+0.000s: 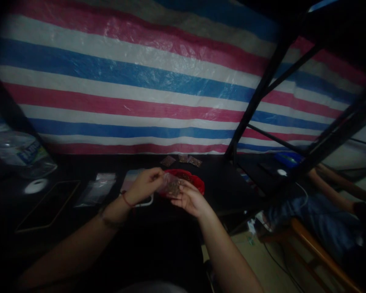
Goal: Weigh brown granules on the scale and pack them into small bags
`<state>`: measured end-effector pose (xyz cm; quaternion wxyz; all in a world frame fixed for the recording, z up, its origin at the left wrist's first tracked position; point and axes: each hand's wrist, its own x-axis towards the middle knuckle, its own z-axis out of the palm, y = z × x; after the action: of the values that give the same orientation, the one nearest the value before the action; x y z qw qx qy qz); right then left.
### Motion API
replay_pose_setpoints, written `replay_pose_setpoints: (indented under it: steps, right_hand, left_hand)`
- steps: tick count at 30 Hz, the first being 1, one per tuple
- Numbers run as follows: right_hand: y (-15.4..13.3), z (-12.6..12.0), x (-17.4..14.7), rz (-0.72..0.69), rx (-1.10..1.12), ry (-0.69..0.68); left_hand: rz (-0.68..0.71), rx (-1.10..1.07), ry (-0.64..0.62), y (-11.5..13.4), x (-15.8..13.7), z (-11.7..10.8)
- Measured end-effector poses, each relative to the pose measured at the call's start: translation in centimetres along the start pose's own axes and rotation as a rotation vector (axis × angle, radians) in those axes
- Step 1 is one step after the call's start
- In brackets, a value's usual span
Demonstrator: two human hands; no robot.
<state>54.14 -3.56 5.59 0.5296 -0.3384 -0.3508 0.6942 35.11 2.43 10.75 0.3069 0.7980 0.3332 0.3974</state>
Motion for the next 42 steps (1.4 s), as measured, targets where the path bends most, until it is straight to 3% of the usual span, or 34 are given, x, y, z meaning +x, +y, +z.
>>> replay_pose_setpoints:
  steps: [4,9,13,16,22,30,33,36,39,42]
  right_hand:
    - [-1.5,-2.5,-0.4,-0.242,0.007,0.288]
    - [-4.3,-6.0,1.8,-0.469,-0.357,0.467]
    - [-5.2,-7.6,4.6,-0.440,-0.905,0.410]
    - [-5.6,-7.3,5.7,-0.458,-1.229,0.362]
    - [-6.4,-5.2,5.3,-0.617,-1.569,0.289]
    - [-6.8,-4.3,4.9,-0.653,-1.630,0.253]
    - [-6.9,-4.4,4.8,-0.692,-1.621,0.357]
    - [-6.8,-4.9,4.9,-0.649,-1.567,0.362]
    - [-6.6,-5.4,5.0,-0.562,-1.308,0.423]
    - [-5.7,-4.6,5.2,-0.481,-0.789,0.461]
  left_hand:
    - [0.075,0.012,0.041,-1.3,1.9,2.2]
    - [0.083,0.262,0.108,-4.0,0.4,2.4]
    - [-0.009,0.403,-0.036,-5.6,-1.4,2.7]
    - [-0.035,0.428,-0.078,-5.8,-1.9,2.8]
    - [-0.035,0.438,-0.093,-5.2,-1.8,2.9]
    - [-0.004,0.412,-0.066,-5.0,-1.7,3.5]
    - [0.001,0.395,-0.054,-4.7,-1.7,3.4]
    - [0.009,0.349,0.005,-4.4,-1.7,3.1]
    - [0.006,0.214,0.104,-4.3,-1.5,3.0]
    - [-0.082,-0.070,0.214,-4.7,-1.2,3.1]
